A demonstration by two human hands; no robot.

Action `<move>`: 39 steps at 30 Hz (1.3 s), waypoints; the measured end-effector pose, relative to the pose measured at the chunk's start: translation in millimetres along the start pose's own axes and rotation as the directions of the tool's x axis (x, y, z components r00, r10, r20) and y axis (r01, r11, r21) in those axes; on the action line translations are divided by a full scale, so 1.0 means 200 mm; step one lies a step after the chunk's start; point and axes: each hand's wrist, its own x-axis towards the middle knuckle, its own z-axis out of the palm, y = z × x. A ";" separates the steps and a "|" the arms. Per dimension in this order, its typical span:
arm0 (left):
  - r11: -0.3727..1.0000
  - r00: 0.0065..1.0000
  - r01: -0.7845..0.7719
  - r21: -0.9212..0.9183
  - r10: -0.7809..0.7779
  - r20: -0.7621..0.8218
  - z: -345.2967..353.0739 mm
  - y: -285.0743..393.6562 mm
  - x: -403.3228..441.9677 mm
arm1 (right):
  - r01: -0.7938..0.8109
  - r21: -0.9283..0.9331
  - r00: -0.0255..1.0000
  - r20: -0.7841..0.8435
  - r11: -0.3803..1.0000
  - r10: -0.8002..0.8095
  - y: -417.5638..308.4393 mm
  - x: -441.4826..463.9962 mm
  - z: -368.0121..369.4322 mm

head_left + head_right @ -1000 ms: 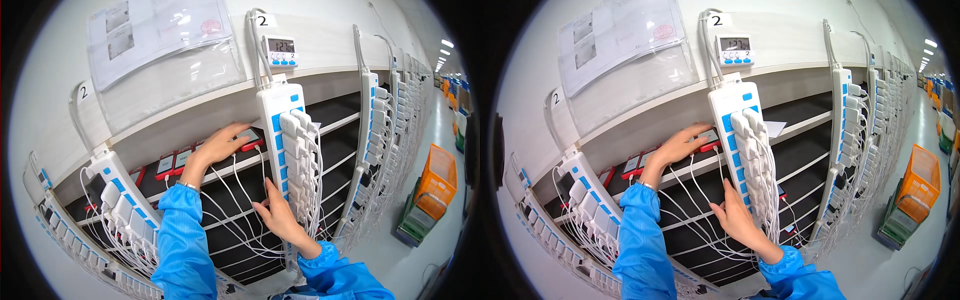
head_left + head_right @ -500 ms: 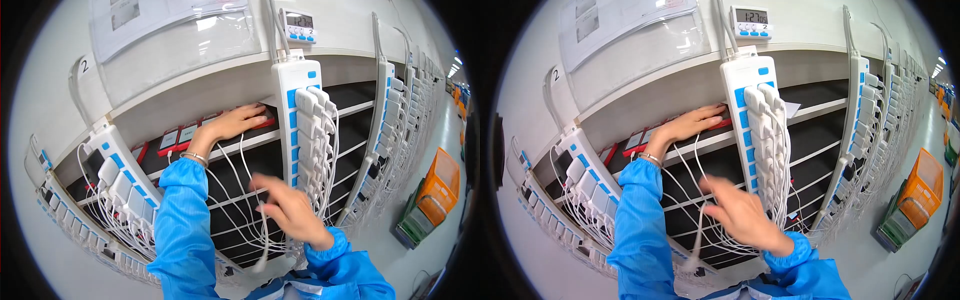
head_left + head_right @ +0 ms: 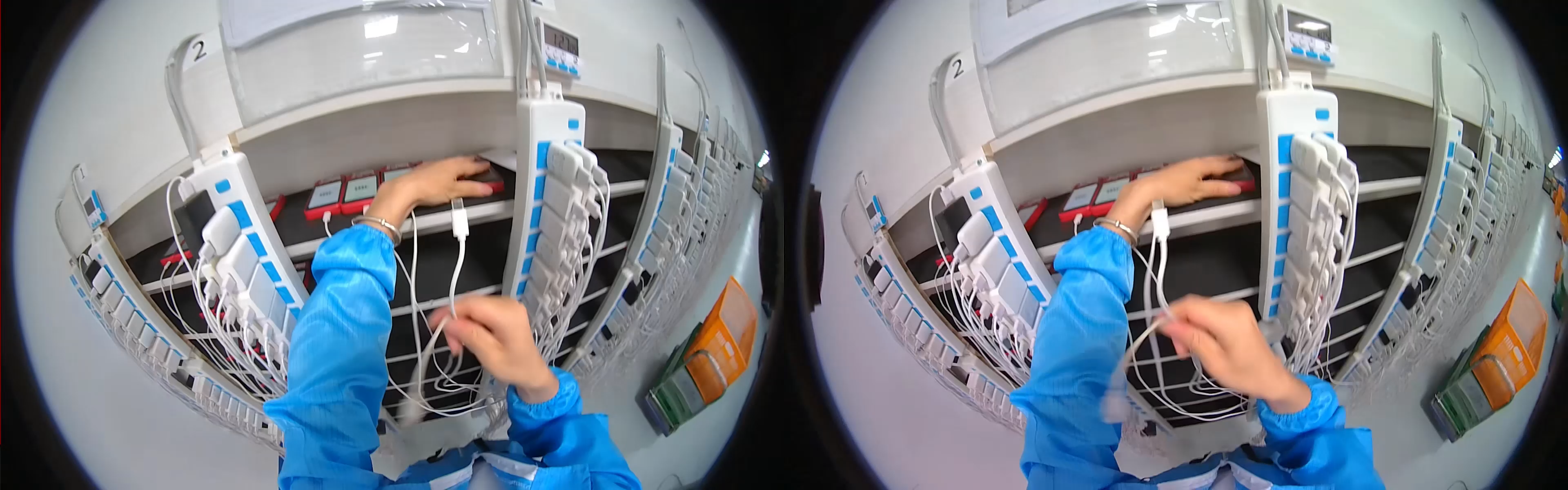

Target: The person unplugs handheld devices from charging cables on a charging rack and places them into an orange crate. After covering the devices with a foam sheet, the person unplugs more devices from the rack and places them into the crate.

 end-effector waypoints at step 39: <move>0.778 0.779 0.616 0.122 -0.578 -0.243 -0.27 -0.07 -0.63 | -0.277 0.563 0.936 0.342 0.779 0.085 0.47 0.23 0.37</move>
